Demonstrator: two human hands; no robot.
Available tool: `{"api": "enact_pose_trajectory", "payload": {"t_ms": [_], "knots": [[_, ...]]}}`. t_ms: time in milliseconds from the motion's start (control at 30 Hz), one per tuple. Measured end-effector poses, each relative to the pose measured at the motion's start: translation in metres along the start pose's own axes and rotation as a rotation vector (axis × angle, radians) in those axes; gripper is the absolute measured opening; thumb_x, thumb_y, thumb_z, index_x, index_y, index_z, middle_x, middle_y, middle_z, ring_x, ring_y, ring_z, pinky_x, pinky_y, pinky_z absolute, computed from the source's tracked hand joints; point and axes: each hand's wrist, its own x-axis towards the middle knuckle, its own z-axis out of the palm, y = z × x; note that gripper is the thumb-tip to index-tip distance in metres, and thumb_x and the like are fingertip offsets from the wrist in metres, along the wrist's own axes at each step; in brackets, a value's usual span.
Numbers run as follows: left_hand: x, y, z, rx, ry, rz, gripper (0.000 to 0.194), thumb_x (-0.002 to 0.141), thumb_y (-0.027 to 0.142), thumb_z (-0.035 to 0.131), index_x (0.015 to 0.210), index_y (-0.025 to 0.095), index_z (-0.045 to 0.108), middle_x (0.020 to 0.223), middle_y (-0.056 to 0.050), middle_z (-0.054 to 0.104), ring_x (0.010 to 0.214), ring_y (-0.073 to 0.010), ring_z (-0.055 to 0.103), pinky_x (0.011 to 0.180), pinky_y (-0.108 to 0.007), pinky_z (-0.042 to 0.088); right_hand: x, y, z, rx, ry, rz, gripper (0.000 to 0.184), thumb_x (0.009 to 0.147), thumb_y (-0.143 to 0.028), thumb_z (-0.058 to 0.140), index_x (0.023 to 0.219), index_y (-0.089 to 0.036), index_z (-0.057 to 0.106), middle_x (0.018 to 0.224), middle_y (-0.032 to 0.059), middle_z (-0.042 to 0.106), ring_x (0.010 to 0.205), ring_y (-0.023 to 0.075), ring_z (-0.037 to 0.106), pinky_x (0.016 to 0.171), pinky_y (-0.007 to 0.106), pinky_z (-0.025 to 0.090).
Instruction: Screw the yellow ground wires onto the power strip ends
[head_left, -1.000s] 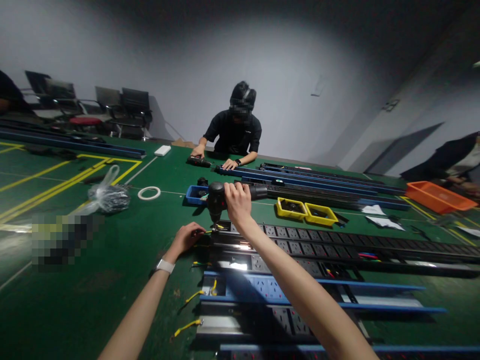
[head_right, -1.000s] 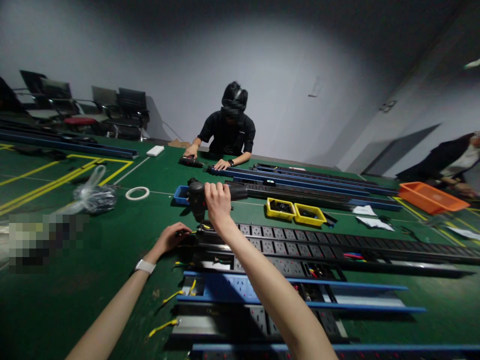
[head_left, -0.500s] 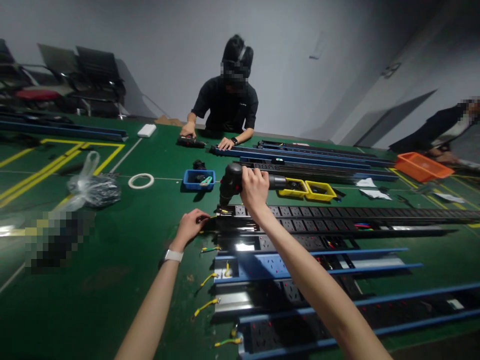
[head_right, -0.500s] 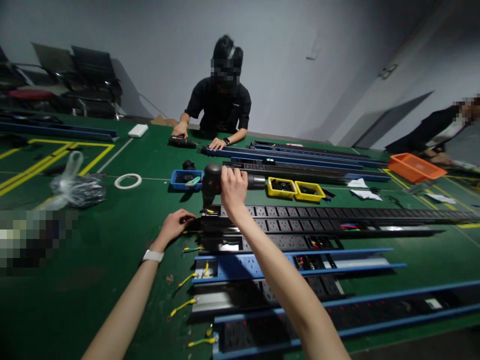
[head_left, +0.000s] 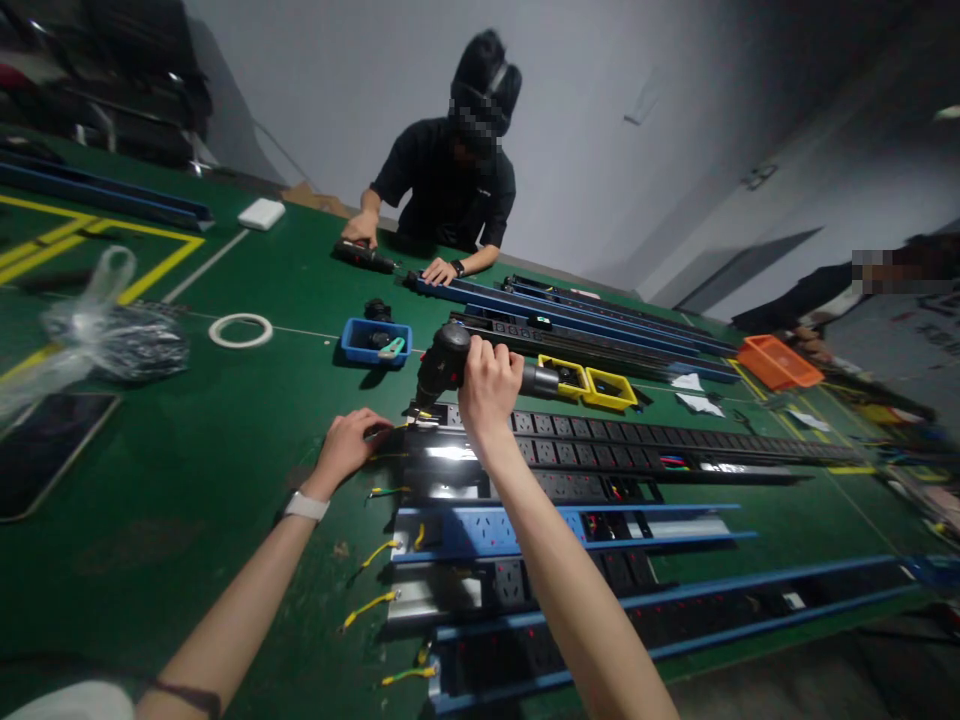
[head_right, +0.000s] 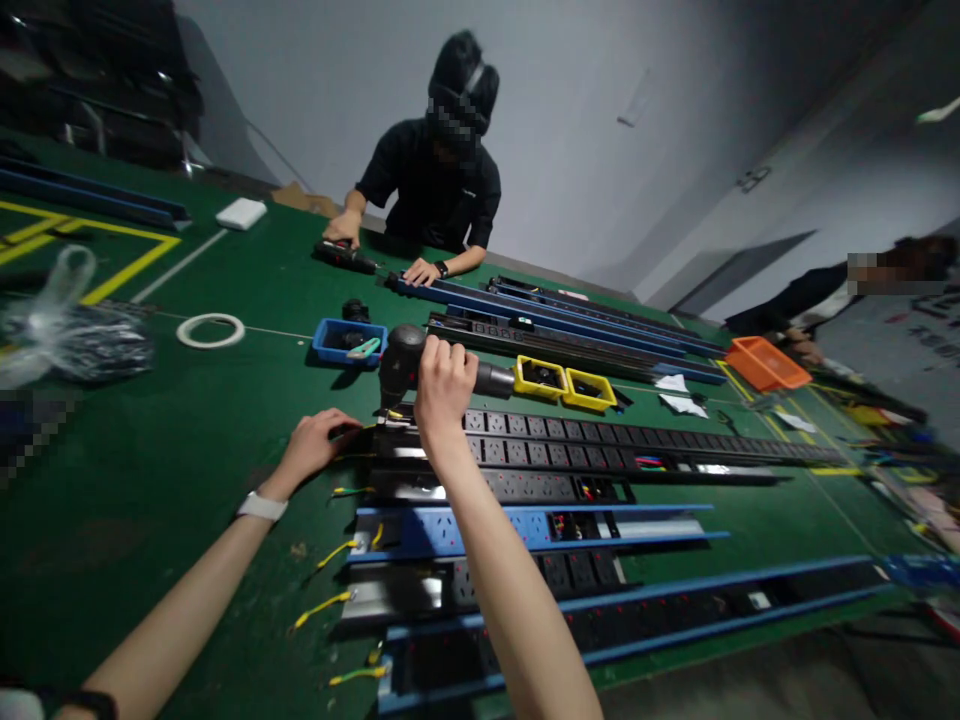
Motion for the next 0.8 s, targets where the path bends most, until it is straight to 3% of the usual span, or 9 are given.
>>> {"api": "enact_pose_trajectory", "payload": {"t_ms": [133, 400, 800], "knots": [[0.001, 0.003, -0.004, -0.002, -0.002, -0.004, 0.028, 0.09, 0.045, 0.057, 0.101, 0.026, 0.074, 0.105, -0.003, 0.067, 0.101, -0.0164, 0.059, 0.082, -0.027, 0.035, -0.004, 0.001, 0.0, 0.007, 0.05, 0.012, 0.03, 0.092, -0.01, 0.036, 0.112, -0.014, 0.058, 0.101, 0.0119, 0.064, 0.099, 0.0181, 0.05, 0.09, 0.034, 0.028], [0.001, 0.004, 0.0, -0.003, 0.024, -0.006, 0.021, 0.09, 0.034, 0.057, 0.101, 0.027, 0.073, 0.106, -0.002, 0.068, 0.102, -0.0172, 0.058, 0.083, -0.029, 0.032, 0.006, 0.015, 0.011, -0.025, 0.051, 0.05, 0.028, 0.08, -0.007, 0.044, 0.104, -0.011, 0.059, 0.095, 0.0116, 0.066, 0.093, 0.0177, 0.049, 0.088, 0.033, 0.029], [-0.001, 0.007, -0.005, -0.015, -0.002, -0.012, 0.023, 0.092, 0.037, 0.057, 0.104, 0.025, 0.072, 0.106, -0.004, 0.066, 0.102, -0.0184, 0.055, 0.085, -0.031, 0.031, -0.004, -0.003, 0.002, -0.069, 0.096, 0.018, 0.03, 0.09, -0.01, 0.035, 0.11, -0.013, 0.058, 0.097, 0.0113, 0.065, 0.098, 0.0186, 0.049, 0.09, 0.034, 0.028]]}}
